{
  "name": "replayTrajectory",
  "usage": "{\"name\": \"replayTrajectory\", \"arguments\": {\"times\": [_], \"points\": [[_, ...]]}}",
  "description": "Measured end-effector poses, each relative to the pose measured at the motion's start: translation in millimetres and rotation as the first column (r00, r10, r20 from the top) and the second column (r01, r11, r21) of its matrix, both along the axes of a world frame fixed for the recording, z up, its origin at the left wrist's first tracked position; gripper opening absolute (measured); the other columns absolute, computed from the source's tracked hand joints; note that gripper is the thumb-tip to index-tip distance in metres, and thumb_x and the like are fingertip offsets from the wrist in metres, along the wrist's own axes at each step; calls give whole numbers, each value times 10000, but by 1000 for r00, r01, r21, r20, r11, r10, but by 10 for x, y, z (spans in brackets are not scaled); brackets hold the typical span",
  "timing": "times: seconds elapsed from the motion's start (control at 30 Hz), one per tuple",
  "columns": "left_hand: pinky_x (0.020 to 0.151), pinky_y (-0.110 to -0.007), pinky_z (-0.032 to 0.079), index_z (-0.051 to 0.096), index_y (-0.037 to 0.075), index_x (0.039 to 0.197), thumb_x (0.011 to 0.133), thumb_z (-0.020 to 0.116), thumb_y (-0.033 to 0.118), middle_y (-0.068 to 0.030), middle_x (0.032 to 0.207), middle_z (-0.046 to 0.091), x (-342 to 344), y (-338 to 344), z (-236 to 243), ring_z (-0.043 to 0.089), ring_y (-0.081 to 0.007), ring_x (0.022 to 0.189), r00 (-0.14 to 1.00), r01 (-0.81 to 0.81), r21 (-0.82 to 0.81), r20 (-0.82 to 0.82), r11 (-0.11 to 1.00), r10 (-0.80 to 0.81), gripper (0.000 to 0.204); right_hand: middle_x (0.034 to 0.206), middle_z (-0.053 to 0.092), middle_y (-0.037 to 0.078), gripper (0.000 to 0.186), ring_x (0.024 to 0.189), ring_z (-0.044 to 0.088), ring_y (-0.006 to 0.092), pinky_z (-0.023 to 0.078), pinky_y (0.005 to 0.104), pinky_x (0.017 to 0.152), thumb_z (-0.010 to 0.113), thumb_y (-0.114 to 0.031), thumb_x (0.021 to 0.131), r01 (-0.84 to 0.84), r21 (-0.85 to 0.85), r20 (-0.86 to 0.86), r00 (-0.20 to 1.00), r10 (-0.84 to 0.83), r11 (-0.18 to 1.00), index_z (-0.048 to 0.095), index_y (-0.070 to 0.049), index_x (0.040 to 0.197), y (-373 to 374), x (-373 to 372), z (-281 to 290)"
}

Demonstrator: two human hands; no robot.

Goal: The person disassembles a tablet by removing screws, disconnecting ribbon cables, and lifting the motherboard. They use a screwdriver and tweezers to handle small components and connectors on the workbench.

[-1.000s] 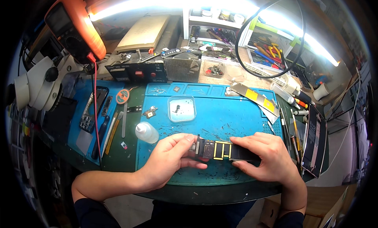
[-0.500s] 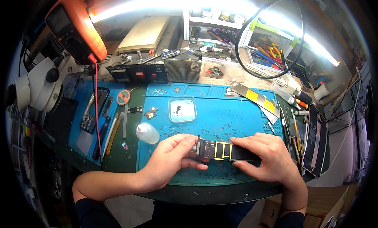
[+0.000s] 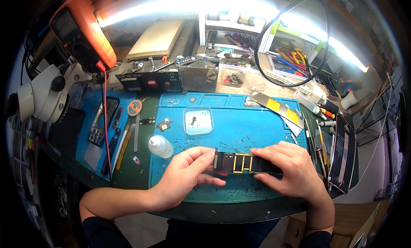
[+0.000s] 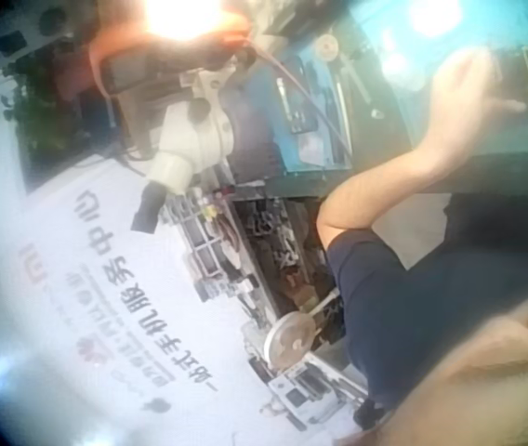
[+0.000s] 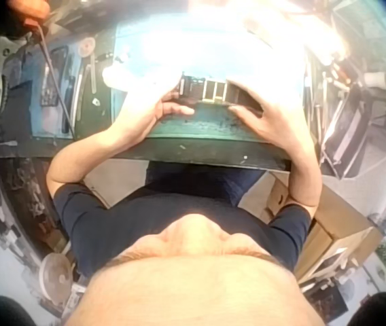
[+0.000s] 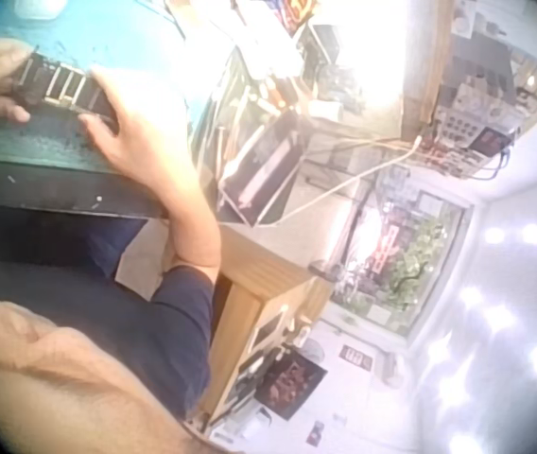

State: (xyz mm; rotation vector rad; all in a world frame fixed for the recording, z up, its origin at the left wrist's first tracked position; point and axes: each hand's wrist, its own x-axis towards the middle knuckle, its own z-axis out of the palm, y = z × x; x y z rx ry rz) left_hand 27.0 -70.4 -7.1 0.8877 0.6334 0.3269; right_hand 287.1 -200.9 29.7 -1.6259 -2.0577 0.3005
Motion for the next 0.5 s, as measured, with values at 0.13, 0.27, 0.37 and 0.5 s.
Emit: {"name": "replayTrajectory", "arguments": {"times": [0.13,0.27,0.37,0.5], "points": [[1005,-462,664,600,-30,1400,1172,548,146,-152,1353,686,-1,-9,-29,710,-245,1222,999,-23,5,25,1000,22,293,1066,781,90,530,917,722,302,578,418,791,906,-161,809,14,6,25,1000,-14,1000,749,-88,1311,-2,8,-5],[1026,-459,660,589,-30,1401,1124,619,51,-143,1369,671,5,-32,-61,704,-230,1217,999,-24,67,24,997,22,290,1087,760,82,543,924,704,303,568,422,801,907,-153,796,26,18,31,999,-26,1000,743,-99,1311,-2,8,-13],[1032,-455,658,557,-28,1426,1095,657,15,-152,1367,665,8,-33,-40,700,-235,1229,1000,-21,68,2,997,21,349,1070,736,75,562,913,689,305,558,428,791,908,-153,793,36,34,25,999,-37,999,732,-101,1325,-9,13,-18],[1039,-381,644,470,-37,1514,1101,680,62,-165,1371,682,-3,-46,-29,711,-206,1231,999,-33,112,38,993,29,473,1042,715,76,583,896,677,305,548,432,776,909,-157,799,45,53,14,999,-46,998,721,-100,1348,-5,4,-20]]}}
